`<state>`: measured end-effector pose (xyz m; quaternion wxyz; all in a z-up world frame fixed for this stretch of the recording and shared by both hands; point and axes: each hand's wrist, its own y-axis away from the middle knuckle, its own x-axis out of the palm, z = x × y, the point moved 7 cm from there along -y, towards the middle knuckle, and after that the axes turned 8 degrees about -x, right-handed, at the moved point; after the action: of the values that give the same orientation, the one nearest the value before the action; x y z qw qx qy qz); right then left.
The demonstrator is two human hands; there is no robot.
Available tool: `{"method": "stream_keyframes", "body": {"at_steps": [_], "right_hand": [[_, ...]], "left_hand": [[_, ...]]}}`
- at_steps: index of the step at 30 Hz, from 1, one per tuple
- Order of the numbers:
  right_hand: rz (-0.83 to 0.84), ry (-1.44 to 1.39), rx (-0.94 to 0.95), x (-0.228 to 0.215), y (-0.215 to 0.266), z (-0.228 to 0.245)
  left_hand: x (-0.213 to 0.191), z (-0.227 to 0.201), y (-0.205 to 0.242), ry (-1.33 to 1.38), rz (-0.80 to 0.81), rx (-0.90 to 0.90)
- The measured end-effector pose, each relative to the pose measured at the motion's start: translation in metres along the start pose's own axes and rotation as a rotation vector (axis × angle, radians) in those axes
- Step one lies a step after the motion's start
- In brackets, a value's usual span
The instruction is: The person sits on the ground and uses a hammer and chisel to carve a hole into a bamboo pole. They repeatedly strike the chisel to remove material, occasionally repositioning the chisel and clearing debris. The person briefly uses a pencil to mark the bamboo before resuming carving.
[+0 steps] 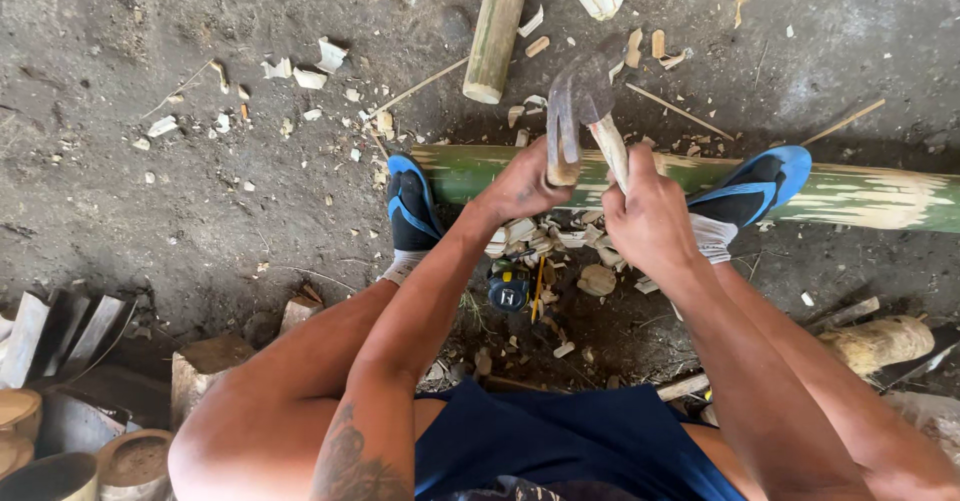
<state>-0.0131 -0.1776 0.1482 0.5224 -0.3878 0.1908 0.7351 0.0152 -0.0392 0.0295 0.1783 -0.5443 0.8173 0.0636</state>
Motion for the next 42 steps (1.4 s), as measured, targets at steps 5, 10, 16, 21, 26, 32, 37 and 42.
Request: {"method": "stream_keyframes", "body": {"at_steps": [5,10,16,21,26,32,37,42], "right_hand": [[0.084,-0.011,0.252,0.004,0.007,-0.022],[-0.065,-0.001,-0.016,-0.006,0.012,-0.01],[-0.021,-0.013,-0.042,-0.006,0.015,-0.01],[0.082,0.007,0.043,0.007,0.013,-0.013],[0.274,0.196,-0.005,0.028,-0.003,0.009],[0.244,0.198,-0.092,-0.014,-0.01,0.046],[-0.074,0.104,-0.252,-0.037,-0.014,0.067],[0.424,0.304,-0.035,0.035,-0.02,0.045]], "left_hand": [[0.015,0.016,-0.031,0.889,0.115,-0.258],[-0.03,0.015,-0.016,0.261,-0.321,0.008],[-0.039,0.037,0.004,0.352,-0.489,-0.103],[-0.042,0.039,0.016,0.325,-0.529,-0.083],[-0.043,0.027,0.029,0.249,-0.56,-0.05],[-0.038,0.04,0.038,0.213,-0.582,-0.145],[-0.034,0.056,0.039,0.256,-0.592,-0.066],[-0.025,0.062,0.045,0.216,-0.562,-0.205]]}}
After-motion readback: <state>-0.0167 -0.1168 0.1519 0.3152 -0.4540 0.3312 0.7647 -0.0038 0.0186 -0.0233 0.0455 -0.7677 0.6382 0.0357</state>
